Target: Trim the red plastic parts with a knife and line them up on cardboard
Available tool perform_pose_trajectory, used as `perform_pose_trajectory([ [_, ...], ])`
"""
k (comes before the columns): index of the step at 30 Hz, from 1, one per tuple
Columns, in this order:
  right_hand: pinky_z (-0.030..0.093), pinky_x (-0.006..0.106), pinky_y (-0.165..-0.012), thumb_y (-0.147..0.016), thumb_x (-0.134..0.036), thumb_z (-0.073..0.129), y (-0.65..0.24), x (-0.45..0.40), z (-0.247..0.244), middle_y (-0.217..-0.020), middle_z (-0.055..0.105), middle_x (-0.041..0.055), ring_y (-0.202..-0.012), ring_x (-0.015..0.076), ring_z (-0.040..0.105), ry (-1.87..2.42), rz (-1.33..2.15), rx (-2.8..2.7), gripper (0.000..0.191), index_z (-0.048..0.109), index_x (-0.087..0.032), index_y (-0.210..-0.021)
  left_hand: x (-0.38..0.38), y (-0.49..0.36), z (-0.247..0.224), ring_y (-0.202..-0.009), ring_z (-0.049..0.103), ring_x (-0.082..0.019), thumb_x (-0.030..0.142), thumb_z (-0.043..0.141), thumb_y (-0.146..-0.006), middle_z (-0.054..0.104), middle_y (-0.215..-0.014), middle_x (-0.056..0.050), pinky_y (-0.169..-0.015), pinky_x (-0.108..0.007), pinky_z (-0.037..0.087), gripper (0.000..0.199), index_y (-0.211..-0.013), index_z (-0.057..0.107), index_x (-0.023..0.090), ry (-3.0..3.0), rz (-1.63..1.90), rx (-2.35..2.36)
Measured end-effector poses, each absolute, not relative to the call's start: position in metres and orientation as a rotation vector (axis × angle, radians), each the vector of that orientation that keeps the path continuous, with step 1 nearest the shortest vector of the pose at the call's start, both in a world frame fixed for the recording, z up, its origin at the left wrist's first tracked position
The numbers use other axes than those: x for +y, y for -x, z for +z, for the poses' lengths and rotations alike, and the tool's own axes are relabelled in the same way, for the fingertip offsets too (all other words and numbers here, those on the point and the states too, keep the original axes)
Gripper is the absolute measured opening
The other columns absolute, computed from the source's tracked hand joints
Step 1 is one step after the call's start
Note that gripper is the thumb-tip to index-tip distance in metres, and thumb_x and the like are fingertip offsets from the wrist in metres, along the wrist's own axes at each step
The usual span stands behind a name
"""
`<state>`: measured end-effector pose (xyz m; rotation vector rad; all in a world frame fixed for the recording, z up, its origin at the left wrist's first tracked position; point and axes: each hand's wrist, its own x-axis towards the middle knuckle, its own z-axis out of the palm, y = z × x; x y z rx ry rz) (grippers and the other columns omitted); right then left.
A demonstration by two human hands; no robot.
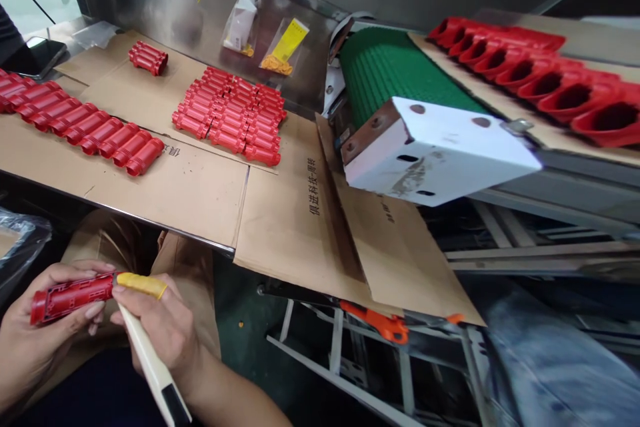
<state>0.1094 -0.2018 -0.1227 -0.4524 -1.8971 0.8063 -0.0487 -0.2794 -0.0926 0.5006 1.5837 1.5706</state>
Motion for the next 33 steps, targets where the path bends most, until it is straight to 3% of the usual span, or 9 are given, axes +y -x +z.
perform_pose_trajectory([
  [3,0.07,0.036,-0.085,-0.098,-0.004,0.069,-0.109,-0.203,-0.123,-0.116,0.08,0.0166,-0.1,0.025,0.077,0.454,0.781,-1.885,0.041,0.071,-0.013,-0.138,-0.28,0.048,-0.094,-0.075,0.074,-0.021,0.032,0.099,-0.069,0.079,-0.113,-0.007,-0.057,-0.027,0.063,0.03,-0.09,0.079,0.027,-0.51,1.562,1.578],
  [10,0.07,0.039,-0.084,-0.1,-0.005,0.066,-0.111,-0.206,-0.125,-0.118,0.081,0.0155,-0.101,0.0262,0.079,0.475,0.77,-1.91,0.045,0.067,-0.018,-0.143,-0.281,0.047,-0.094,-0.061,0.068,-0.015,0.032,0.098,-0.071,0.079,-0.112,-0.007,-0.052,-0.027,0.061,0.028,-0.09,0.079,0.026,-0.532,1.575,1.589],
  [15,0.07,0.041,-0.085,-0.101,-0.007,0.062,-0.114,-0.203,-0.125,-0.114,0.08,0.0171,-0.1,0.0268,0.079,0.451,0.793,-2.012,0.039,0.064,-0.014,-0.139,-0.28,0.044,-0.095,-0.059,0.066,-0.014,0.034,0.1,-0.068,0.078,-0.11,-0.006,-0.05,-0.026,0.06,0.032,-0.091,0.079,0.024,-0.449,1.583,1.563],
  [18,0.07,0.037,-0.075,-0.102,-0.009,0.065,-0.117,-0.196,-0.129,-0.113,0.081,0.0184,-0.092,0.0262,0.078,0.411,0.662,-2.122,0.038,0.066,-0.014,-0.14,-0.278,0.046,-0.096,-0.054,0.059,-0.011,0.036,0.1,-0.069,0.076,-0.094,-0.003,-0.044,-0.021,0.052,0.032,-0.091,0.081,0.022,-0.351,1.559,1.463],
  [20,0.07,0.038,-0.077,-0.103,-0.013,0.065,-0.12,-0.19,-0.132,-0.11,0.082,0.0164,-0.091,0.0263,0.078,0.437,0.647,-2.086,0.032,0.069,-0.017,-0.135,-0.276,0.048,-0.096,-0.052,0.056,-0.009,0.035,0.099,-0.07,0.076,-0.088,-0.003,-0.042,-0.019,0.048,0.032,-0.091,0.082,0.019,-0.292,1.545,1.411],
  [26,0.071,0.03,-0.073,-0.108,-0.018,0.063,-0.135,-0.184,-0.129,-0.097,0.084,0.0077,-0.077,0.0185,0.081,0.908,1.037,-1.718,0.017,0.076,-0.021,-0.119,-0.274,0.053,-0.096,-0.056,0.061,-0.011,0.033,0.102,-0.067,0.084,-0.106,-0.01,-0.048,-0.021,0.052,0.04,-0.097,0.079,0.019,-0.204,1.539,1.353],
  [30,0.071,0.037,-0.088,-0.106,-0.032,0.072,-0.134,-0.188,-0.122,-0.107,0.085,0.011,-0.092,0.0225,0.083,0.746,1.118,-1.758,0.017,0.081,-0.023,-0.117,-0.275,0.054,-0.098,-0.057,0.064,-0.011,0.028,0.101,-0.069,0.085,-0.104,-0.006,-0.052,-0.022,0.055,0.044,-0.104,0.075,0.023,-0.194,1.562,1.315],
  [33,0.07,0.036,-0.09,-0.108,-0.034,0.069,-0.129,-0.188,-0.119,-0.113,0.084,0.0118,-0.101,0.0228,0.082,0.662,1.089,-1.789,0.02,0.08,-0.024,-0.121,-0.277,0.054,-0.098,-0.061,0.068,-0.013,0.029,0.098,-0.074,0.084,-0.108,-0.007,-0.054,-0.023,0.057,0.048,-0.113,0.071,0.025,-0.214,1.574,1.292],
])
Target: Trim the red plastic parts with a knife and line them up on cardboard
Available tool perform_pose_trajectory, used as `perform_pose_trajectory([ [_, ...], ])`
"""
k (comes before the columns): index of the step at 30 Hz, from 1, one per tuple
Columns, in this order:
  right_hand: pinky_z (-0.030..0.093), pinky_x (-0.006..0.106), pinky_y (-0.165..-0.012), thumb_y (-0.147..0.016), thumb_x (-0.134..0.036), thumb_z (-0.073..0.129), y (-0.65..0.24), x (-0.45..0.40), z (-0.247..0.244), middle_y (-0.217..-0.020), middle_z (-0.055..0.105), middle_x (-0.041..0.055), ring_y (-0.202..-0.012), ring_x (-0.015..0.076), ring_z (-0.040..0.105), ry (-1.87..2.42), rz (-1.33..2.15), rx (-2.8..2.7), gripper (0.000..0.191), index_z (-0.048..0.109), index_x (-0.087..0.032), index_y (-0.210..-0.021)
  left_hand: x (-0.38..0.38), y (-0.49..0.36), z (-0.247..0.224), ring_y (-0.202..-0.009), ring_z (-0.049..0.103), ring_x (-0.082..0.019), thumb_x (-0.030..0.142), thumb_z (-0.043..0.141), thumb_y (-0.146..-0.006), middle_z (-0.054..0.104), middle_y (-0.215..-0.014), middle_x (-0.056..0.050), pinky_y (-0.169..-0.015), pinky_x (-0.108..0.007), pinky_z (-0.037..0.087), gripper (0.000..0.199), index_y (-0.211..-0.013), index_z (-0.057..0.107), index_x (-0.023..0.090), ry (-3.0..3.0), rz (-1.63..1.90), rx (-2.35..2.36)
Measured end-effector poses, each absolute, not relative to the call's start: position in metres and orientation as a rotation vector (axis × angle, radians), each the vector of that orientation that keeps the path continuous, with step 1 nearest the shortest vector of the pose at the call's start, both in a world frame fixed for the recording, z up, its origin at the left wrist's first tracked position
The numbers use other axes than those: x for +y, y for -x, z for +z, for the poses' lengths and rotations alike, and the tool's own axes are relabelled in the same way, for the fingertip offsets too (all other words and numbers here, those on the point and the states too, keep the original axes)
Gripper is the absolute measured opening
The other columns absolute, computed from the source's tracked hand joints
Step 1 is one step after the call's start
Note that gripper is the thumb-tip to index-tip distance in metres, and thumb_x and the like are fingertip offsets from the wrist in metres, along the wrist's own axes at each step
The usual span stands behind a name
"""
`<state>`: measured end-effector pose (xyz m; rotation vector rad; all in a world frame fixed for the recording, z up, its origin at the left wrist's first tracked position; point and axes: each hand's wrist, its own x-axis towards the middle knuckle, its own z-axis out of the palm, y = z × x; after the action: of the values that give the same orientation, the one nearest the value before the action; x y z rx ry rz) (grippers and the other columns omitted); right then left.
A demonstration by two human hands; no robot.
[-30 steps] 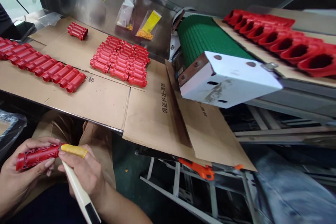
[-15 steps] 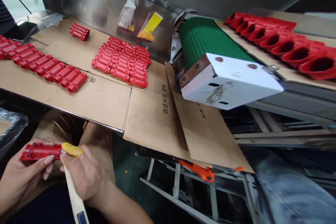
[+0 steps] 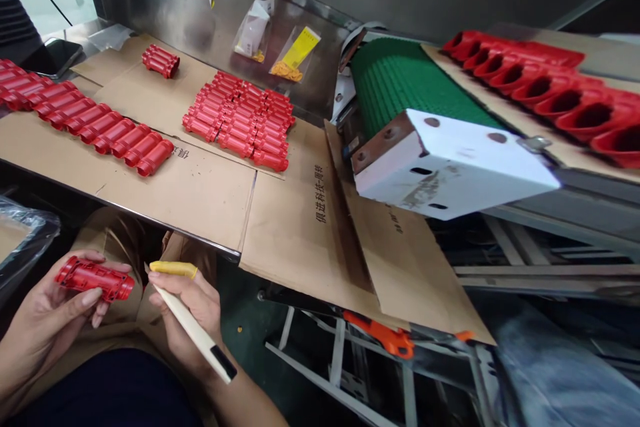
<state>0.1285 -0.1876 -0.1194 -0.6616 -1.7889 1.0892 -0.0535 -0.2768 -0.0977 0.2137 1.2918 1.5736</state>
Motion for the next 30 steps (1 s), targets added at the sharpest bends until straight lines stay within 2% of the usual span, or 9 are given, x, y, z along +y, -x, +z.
perform_pose_trajectory([
  [6,0.068,0.034,-0.091,-0.108,-0.027,0.069,-0.121,-0.187,-0.121,-0.117,0.083,0.0102,-0.104,0.0211,0.08,0.534,1.088,-1.8,0.02,0.077,-0.023,-0.125,-0.281,0.054,-0.101,-0.062,0.07,-0.016,0.037,0.09,-0.085,0.083,-0.108,-0.008,-0.056,-0.027,0.058,0.052,-0.128,0.063,0.026,-0.294,1.588,1.263],
  [16,0.066,0.033,-0.093,-0.108,-0.029,0.068,-0.119,-0.187,-0.115,-0.117,0.082,0.0092,-0.105,0.0211,0.078,0.548,1.059,-1.82,0.018,0.077,-0.026,-0.124,-0.285,0.054,-0.117,-0.067,0.069,-0.014,0.039,0.089,-0.087,0.079,-0.118,-0.008,-0.058,-0.026,0.058,0.045,-0.124,0.067,0.025,-0.39,1.565,1.287],
  [21,0.067,0.031,-0.087,-0.107,-0.032,0.069,-0.126,-0.181,-0.112,-0.105,0.084,0.0066,-0.096,0.0204,0.08,0.657,0.991,-1.765,0.014,0.078,-0.027,-0.117,-0.262,0.078,-0.1,-0.06,0.066,-0.016,0.051,0.079,-0.092,0.074,-0.083,0.0,-0.057,-0.027,0.056,0.056,-0.137,0.058,0.026,-0.772,1.409,1.509],
  [23,0.067,0.031,-0.086,-0.108,-0.034,0.069,-0.129,-0.18,-0.112,-0.104,0.084,0.0067,-0.094,0.0203,0.08,0.69,0.975,-1.725,0.014,0.079,-0.027,-0.116,-0.225,0.091,-0.08,-0.066,0.07,-0.02,0.055,0.073,-0.094,0.076,-0.088,-0.003,-0.061,-0.03,0.058,0.056,-0.135,0.051,0.024,-1.191,1.298,1.677],
  [24,0.068,0.031,-0.086,-0.108,-0.035,0.069,-0.13,-0.18,-0.112,-0.104,0.084,0.0069,-0.093,0.0204,0.081,0.698,0.972,-1.711,0.015,0.079,-0.027,-0.115,-0.201,0.095,-0.068,-0.062,0.068,-0.02,0.056,0.068,-0.095,0.076,-0.087,-0.005,-0.058,-0.031,0.055,0.054,-0.132,0.049,0.021,-1.454,1.15,1.778],
  [26,0.068,0.032,-0.085,-0.108,-0.037,0.068,-0.132,-0.18,-0.111,-0.103,0.084,0.0072,-0.091,0.0205,0.081,0.704,0.958,-1.698,0.016,0.078,-0.027,-0.116,-0.147,0.098,-0.044,-0.064,0.07,-0.025,0.05,0.053,-0.102,0.076,-0.084,-0.009,-0.061,-0.035,0.054,0.046,-0.131,0.048,0.015,-1.979,0.513,2.013],
  [28,0.068,0.032,-0.083,-0.108,-0.038,0.068,-0.135,-0.18,-0.11,-0.101,0.085,0.0071,-0.089,0.0205,0.081,0.705,0.933,-1.702,0.017,0.078,-0.027,-0.115,-0.098,0.093,-0.028,-0.082,0.077,-0.037,0.041,0.058,-0.098,0.079,-0.092,-0.019,-0.068,-0.042,0.055,0.044,-0.129,0.054,0.01,-2.127,0.307,2.066],
  [30,0.068,0.031,-0.082,-0.109,-0.04,0.067,-0.141,-0.179,-0.111,-0.099,0.085,0.0069,-0.087,0.0207,0.081,0.709,0.898,-1.698,0.018,0.078,-0.028,-0.115,-0.065,0.085,-0.023,-0.095,0.078,-0.041,0.029,0.059,-0.095,0.08,-0.102,-0.025,-0.075,-0.044,0.055,0.033,-0.122,0.062,0.01,-2.204,0.176,2.096],
])
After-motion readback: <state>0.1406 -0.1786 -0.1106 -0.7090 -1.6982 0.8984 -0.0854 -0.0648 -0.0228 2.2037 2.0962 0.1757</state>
